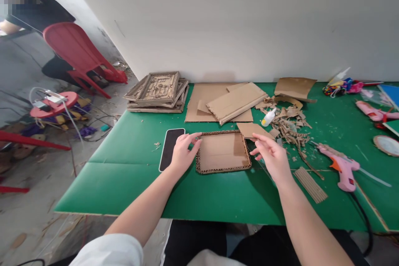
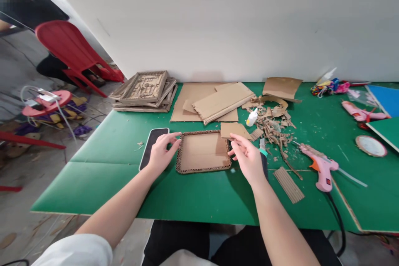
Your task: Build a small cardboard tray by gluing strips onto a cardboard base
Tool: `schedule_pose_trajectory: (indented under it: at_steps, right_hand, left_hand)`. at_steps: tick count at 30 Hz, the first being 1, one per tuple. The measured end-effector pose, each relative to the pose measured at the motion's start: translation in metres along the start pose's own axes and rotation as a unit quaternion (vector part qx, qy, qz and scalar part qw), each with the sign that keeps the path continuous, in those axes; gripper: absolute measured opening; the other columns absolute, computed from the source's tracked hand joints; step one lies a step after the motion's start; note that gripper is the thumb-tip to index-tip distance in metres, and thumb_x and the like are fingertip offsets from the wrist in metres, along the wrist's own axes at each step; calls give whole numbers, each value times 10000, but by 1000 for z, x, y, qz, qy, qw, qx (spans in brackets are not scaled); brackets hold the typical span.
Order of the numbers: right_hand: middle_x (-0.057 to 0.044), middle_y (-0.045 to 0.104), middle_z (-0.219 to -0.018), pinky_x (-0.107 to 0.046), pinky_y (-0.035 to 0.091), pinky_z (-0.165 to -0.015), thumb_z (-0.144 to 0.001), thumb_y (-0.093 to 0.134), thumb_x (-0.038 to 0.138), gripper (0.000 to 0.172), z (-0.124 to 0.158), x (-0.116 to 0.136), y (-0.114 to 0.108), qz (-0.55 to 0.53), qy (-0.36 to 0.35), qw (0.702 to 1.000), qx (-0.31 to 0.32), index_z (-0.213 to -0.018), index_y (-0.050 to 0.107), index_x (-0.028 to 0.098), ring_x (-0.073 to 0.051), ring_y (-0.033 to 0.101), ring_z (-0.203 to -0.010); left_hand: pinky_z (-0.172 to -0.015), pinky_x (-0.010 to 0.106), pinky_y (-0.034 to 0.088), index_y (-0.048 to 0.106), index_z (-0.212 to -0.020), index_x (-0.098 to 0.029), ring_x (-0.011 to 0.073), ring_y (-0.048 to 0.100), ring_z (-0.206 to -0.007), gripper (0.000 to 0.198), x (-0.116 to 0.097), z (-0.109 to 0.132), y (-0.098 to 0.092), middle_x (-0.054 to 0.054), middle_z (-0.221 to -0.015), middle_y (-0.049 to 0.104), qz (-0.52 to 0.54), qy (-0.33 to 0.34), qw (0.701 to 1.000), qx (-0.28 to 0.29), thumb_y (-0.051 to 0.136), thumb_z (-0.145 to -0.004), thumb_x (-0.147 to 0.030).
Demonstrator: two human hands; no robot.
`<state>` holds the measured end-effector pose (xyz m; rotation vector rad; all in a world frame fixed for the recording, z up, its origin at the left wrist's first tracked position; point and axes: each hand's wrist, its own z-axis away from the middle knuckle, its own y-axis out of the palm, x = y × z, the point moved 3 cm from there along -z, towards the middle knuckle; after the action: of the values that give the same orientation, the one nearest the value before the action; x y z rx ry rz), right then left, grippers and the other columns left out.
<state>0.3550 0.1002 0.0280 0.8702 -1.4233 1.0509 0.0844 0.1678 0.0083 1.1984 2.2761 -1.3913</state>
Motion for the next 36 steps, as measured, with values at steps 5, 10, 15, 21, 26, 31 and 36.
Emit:
schedule_pose_trajectory:
  at_steps: [5, 10, 15, 21, 26, 31, 36]
  right_hand:
    - [-76, 699, -930, -232, 527, -515, -783, 616, 486, 400, -4, -3, -4, 18, -6, 1000, 22, -1034, 658, 177, -152, 676, -705]
    - [-98, 687, -998, -234, 527, -500, -783, 591, 509, 467, -10, -11, -11, 26, 0, 1000, 8, -1097, 631, 165, -158, 684, -705]
    - [-147, 647, -1167, -247, 524, -460, -782, 569, 535, 601, -16, -20, -16, 58, 16, 998, 11, -1257, 573, 168, -156, 681, -641]
    - [-110, 719, -995, -331, 539, -530, -852, 468, 434, 508, -19, -24, -22, 262, -23, 964, 31, -1282, 568, 182, -146, 619, -480]
    - [-130, 724, -984, -415, 537, -724, -841, 492, 401, 477, -17, -21, -21, 327, -37, 944, 32, -1242, 604, 168, -253, 691, -778]
    - [-126, 675, -1161, -405, 514, -807, -857, 475, 380, 450, -16, -18, -19, 354, -41, 933, 39, -1252, 597, 201, -260, 660, -980]
    - [-128, 658, -1146, -355, 493, -811, -879, 447, 366, 491, -16, -17, -17, 380, -22, 923, 56, -1322, 537, 174, -219, 652, -903]
  left_hand:
    - [-588, 258, 461, 623, -1081, -235, 173, 619, -791, 254, 2, -3, 2, 9, -787, 686, 14, -56, 998, 37, 536, -855, -312]
    - [-655, 283, 453, 495, -1246, -257, 140, 581, -636, 424, -3, -38, 12, -5, -905, 711, 28, -133, 985, 102, 571, -839, -353]
    - [-785, 316, 465, 443, -1294, -218, 217, 655, -860, 550, 5, -89, 44, 26, -856, 705, 15, -238, 957, 162, 623, -798, -374]
    - [-883, 369, 452, 480, -1216, -196, 272, 647, -990, 546, 17, -117, 75, 95, -946, 699, 25, -296, 945, 138, 696, -729, -315]
    - [-865, 367, 483, 428, -1261, -197, 250, 650, -980, 613, 22, -121, 89, 137, -1124, 640, 105, -356, 924, 92, 715, -725, -268]
    - [-666, 286, 539, 249, -1367, -145, 108, 624, -611, 675, 19, -121, 96, 65, -891, 647, 251, -422, 869, 51, 637, -817, -192]
    - [-735, 228, 532, 322, -1335, -121, 61, 600, -657, 524, 9, -125, 92, 33, -835, 614, 360, -447, 819, 13, 578, -880, -163]
